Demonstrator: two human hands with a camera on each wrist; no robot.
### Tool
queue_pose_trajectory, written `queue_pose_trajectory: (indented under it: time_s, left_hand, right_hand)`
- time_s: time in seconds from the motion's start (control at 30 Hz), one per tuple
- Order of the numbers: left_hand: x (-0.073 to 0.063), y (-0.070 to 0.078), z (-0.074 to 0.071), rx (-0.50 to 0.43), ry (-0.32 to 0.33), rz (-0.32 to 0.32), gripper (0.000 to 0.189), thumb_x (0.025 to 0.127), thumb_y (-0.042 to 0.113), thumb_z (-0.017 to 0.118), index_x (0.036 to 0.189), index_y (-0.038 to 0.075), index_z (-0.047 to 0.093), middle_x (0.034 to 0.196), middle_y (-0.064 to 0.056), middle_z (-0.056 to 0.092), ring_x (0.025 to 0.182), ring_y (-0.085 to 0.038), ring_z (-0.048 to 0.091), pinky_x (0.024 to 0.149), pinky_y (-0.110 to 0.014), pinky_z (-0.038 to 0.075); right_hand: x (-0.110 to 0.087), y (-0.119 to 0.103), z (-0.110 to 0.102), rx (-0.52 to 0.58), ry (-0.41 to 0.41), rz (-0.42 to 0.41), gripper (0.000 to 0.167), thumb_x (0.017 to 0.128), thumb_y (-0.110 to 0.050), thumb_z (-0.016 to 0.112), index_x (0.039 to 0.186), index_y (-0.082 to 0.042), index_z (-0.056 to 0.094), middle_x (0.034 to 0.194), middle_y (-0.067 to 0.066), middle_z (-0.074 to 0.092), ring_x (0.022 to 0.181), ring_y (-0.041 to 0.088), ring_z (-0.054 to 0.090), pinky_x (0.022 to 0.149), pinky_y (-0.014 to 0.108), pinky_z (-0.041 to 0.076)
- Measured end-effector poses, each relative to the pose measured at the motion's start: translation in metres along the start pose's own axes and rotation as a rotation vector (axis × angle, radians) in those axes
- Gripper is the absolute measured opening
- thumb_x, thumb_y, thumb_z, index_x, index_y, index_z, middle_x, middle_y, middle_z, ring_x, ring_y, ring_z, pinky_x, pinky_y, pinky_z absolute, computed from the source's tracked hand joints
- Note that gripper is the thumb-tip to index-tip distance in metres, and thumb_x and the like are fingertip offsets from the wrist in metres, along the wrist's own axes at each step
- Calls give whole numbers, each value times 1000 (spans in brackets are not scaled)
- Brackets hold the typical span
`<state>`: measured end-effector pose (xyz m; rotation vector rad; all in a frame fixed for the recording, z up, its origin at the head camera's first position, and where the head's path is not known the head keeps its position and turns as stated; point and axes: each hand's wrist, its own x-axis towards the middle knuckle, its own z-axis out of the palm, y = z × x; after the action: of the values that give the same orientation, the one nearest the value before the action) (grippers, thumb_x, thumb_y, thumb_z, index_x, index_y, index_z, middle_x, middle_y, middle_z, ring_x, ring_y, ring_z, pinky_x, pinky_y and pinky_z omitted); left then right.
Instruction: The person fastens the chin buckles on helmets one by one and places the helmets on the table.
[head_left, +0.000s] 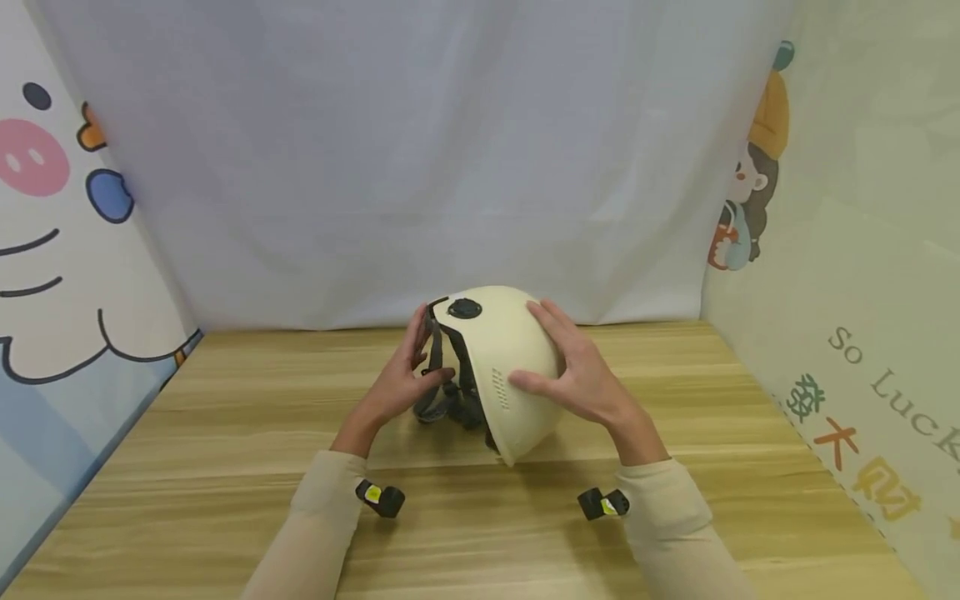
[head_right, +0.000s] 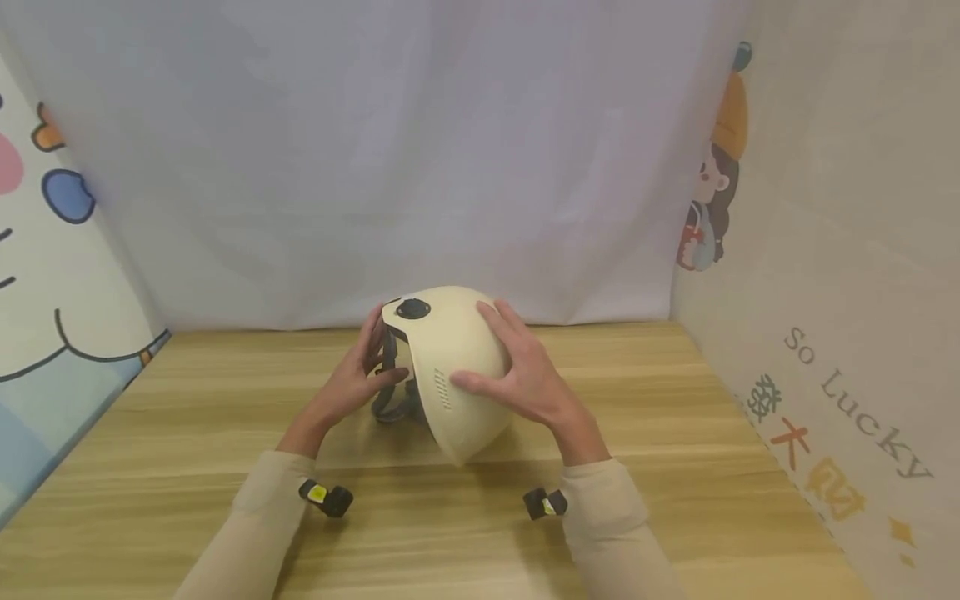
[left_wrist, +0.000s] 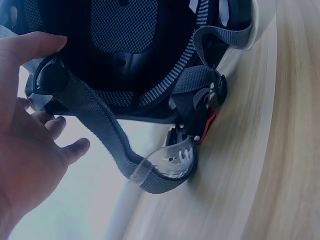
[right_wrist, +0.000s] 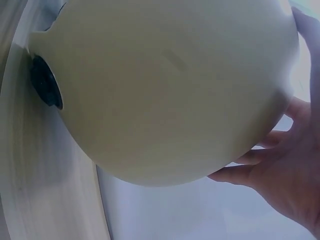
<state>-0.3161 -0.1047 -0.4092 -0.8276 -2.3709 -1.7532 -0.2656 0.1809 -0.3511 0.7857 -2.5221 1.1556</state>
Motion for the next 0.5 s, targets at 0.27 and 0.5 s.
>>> queue_pose_trajectory:
  time_s: [0.27, 0.5]
  left_hand:
    - [-1, -4, -2, -24, -1, 0, 99, 91, 13, 72, 162, 30, 4, 167, -3, 6, 151, -26, 15, 115, -59, 20]
    - [0, -1, -4, -19, -15, 1, 100, 91, 14, 72, 162, 31, 5, 167, -3, 8, 151, -25, 16, 116, -58, 19]
  right_hand:
    - [-1, 3, 0, 20, -5, 21, 93, 83, -53, 73, 159, -23, 29, 165, 10, 17, 149, 35, 18, 108, 64, 30]
    - [-1, 5, -2, 31, -14, 13, 92, 84, -53, 72, 159, -23, 29, 165, 12, 17, 149, 36, 18, 106, 65, 31]
